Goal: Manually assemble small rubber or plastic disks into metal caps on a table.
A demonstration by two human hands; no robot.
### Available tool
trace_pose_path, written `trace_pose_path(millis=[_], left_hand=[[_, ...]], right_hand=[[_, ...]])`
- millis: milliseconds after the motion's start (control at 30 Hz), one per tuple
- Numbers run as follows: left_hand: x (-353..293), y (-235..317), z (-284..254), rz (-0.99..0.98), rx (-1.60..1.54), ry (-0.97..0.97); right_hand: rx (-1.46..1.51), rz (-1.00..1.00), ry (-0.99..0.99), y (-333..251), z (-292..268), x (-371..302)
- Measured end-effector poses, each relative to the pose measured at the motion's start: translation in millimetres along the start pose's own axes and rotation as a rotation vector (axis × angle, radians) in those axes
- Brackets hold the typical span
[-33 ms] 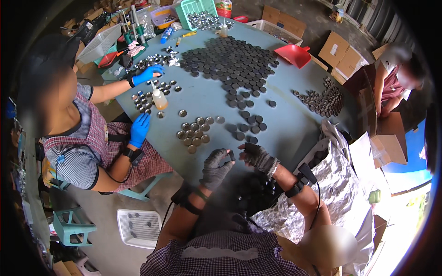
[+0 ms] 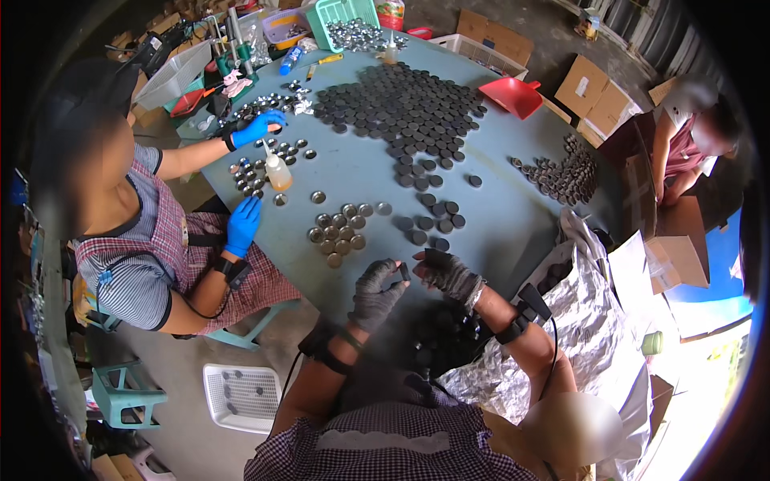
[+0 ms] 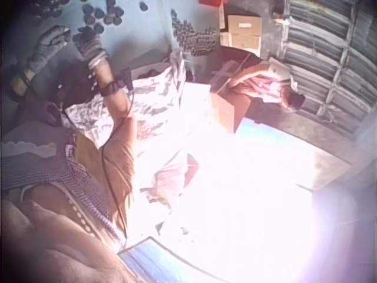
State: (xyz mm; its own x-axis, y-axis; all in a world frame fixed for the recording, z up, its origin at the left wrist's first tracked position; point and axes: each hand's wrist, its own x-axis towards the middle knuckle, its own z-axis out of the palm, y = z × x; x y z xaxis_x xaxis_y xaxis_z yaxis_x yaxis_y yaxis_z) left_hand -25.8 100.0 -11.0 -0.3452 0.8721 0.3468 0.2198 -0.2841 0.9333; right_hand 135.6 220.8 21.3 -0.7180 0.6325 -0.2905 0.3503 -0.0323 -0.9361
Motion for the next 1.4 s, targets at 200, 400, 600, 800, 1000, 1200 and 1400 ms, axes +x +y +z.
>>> trace_pose_path(millis=[200,400,600,800,1000,1200,1400], left_hand=[[7,-17,-5,0.119,0.084,0.085],[-3,-34,-16,0.089,0.267,0.095],[-4,-39,-12,0.076,0.267,0.08],[-5,-55,-5,0.052,0.244,0.098],[5,-28,21,0.136,0.303,-0.102],[17,-16,86,0.191,0.335,-0.442],[35,-17,122,0.248,0.595,-0.835]], right_hand=[[-0.277,-0.604,-0.141,6,13,42],[-0.84,-0.355,0.229,-27,9,118],[-1.243,-0.247,0.18,-30,8,164],[-1.407,0.002,0.137,-51,3,154],[-1.163,-0.024,0.413,-35,-46,94],[-0.958,-0.54,0.596,-28,-59,12],[-0.816,-0.535,0.601,-50,-61,-48]])
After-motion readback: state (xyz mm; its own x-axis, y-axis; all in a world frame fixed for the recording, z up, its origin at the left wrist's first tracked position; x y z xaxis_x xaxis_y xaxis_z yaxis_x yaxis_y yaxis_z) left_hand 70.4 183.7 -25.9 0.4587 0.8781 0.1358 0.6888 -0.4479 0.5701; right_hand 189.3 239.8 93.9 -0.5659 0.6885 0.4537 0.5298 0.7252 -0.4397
